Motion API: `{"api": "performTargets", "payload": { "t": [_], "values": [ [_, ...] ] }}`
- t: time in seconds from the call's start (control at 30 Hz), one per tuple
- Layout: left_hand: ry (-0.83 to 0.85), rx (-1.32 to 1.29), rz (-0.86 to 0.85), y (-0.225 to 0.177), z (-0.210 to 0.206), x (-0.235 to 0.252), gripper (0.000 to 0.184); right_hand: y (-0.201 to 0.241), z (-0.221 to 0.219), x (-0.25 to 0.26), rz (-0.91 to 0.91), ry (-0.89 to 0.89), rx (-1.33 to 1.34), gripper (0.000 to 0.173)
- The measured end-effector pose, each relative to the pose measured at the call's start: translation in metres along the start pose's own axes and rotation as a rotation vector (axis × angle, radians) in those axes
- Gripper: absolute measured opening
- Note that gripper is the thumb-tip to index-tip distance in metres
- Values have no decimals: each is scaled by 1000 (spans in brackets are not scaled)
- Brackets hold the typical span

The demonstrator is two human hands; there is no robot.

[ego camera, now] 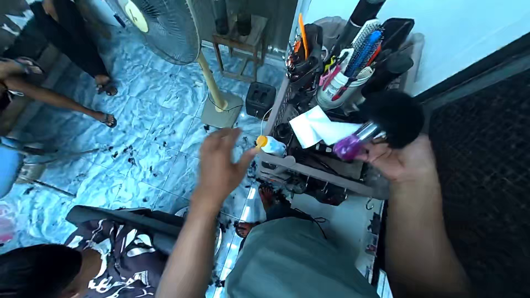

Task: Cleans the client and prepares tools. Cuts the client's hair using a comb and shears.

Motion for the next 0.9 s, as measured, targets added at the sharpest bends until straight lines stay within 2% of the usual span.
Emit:
{"api": "performTargets", "payload": {
  "t": [0.1,0.17,0.23,0.27,0.3,0.37,0.47,0.53,0.57,0.6,0.67,0.7,0.77,0.8,0.87,0.9],
  "values": [
    [195,10,-159,-67,-82,81,50,-17,12,-8,-53,-14,-164,41],
    [298,93,-272,-111,-120,103,59,-21,17,-9,-58,-20,-189,40],
    [403,283,-409,-143,-149,109,71,-24,24,-8,-55,6,-156,44],
    [449,355,-472,-152,-161,109,65,-27,29,-6,-41,21,-138,45],
    [462,399,-527,-154,-170,110,52,-30,35,-4,-14,37,-131,47],
    [336,315,-573,-142,-180,114,31,-36,44,0,76,-2,-178,44],
    [187,79,-428,-117,-166,124,23,-41,52,8,261,-145,-254,38],
    [197,182,-427,-102,-155,125,21,-43,54,13,330,-223,-251,41],
    [254,276,-465,-97,-146,123,23,-42,52,15,349,-266,-222,40],
    [355,334,-488,-94,-133,120,32,-38,49,15,355,-293,-162,40],
    [548,263,-433,-85,-92,116,68,-20,45,16,331,-312,-7,49],
    [580,173,-355,-77,-68,118,78,-9,48,18,334,-295,65,52],
    [510,102,-155,-56,-31,121,74,12,58,22,373,-151,202,55],
    [500,163,-33,-46,-24,118,72,19,62,25,370,-40,272,65],
    [615,219,164,-30,-35,106,81,26,58,28,314,106,368,82],
    [662,194,177,-23,-49,98,82,25,49,28,252,150,416,89]
  ]
}}
Point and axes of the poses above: each hand's wrist, its own x-axis towards the middle knuckle, its own z-axis out of the back of the hand, y = z × x, the point moved 1 cm from there along x, towards the middle knuckle, and after that the axes turned 10 degrees about z, right-handed, at the moved point
